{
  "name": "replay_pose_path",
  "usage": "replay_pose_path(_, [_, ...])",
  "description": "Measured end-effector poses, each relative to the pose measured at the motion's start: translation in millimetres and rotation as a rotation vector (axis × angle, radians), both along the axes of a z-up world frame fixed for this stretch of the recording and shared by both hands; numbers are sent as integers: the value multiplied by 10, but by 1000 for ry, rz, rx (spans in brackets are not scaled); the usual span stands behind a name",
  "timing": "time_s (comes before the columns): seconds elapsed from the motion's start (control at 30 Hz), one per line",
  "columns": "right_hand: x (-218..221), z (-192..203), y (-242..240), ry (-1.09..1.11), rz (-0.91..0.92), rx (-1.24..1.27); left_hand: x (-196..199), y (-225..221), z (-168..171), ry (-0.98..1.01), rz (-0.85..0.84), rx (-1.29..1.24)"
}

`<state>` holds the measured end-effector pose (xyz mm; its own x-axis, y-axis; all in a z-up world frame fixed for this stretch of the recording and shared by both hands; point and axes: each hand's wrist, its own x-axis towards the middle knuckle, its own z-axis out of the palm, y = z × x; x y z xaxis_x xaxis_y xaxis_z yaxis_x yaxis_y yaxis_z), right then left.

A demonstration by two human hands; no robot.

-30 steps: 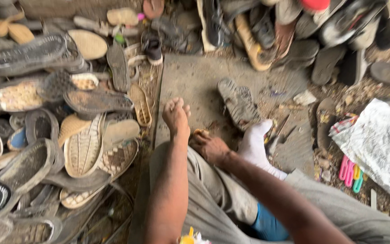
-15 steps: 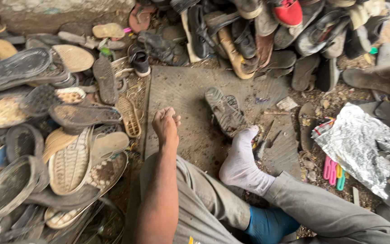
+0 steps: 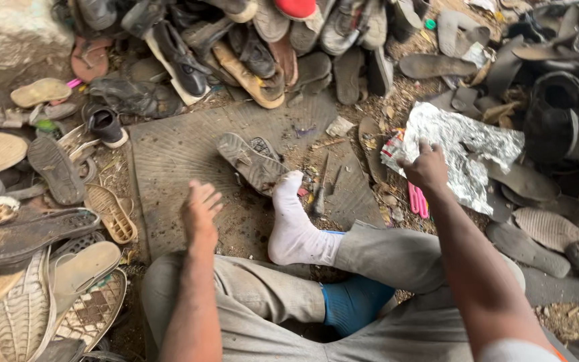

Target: The person repairs shoes by removing old components, cutting new material with a knife, and cleaning the surfaces while sitting on the floor amidst a pile of footwear.

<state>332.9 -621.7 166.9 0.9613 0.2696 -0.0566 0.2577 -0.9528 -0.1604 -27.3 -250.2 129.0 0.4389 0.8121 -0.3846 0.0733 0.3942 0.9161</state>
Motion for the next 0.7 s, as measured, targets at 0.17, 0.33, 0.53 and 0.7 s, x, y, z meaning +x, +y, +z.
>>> replay_pose_path(0.17, [-141,-210,-52,-10,-20,-44,-45,61,143,8,98,23])
replay_pose_path(0.33, [46,-353,322,-260,390,-166,284,-26,-42,26,50,69])
replay_pose_path(0.53, [1015,-531,-474,-82,208,-137,176,41,-82,147,23,91])
replay_pose_path(0.7, [1024,-320,-270,227,-95,29,488,30,-130,41,-21,59])
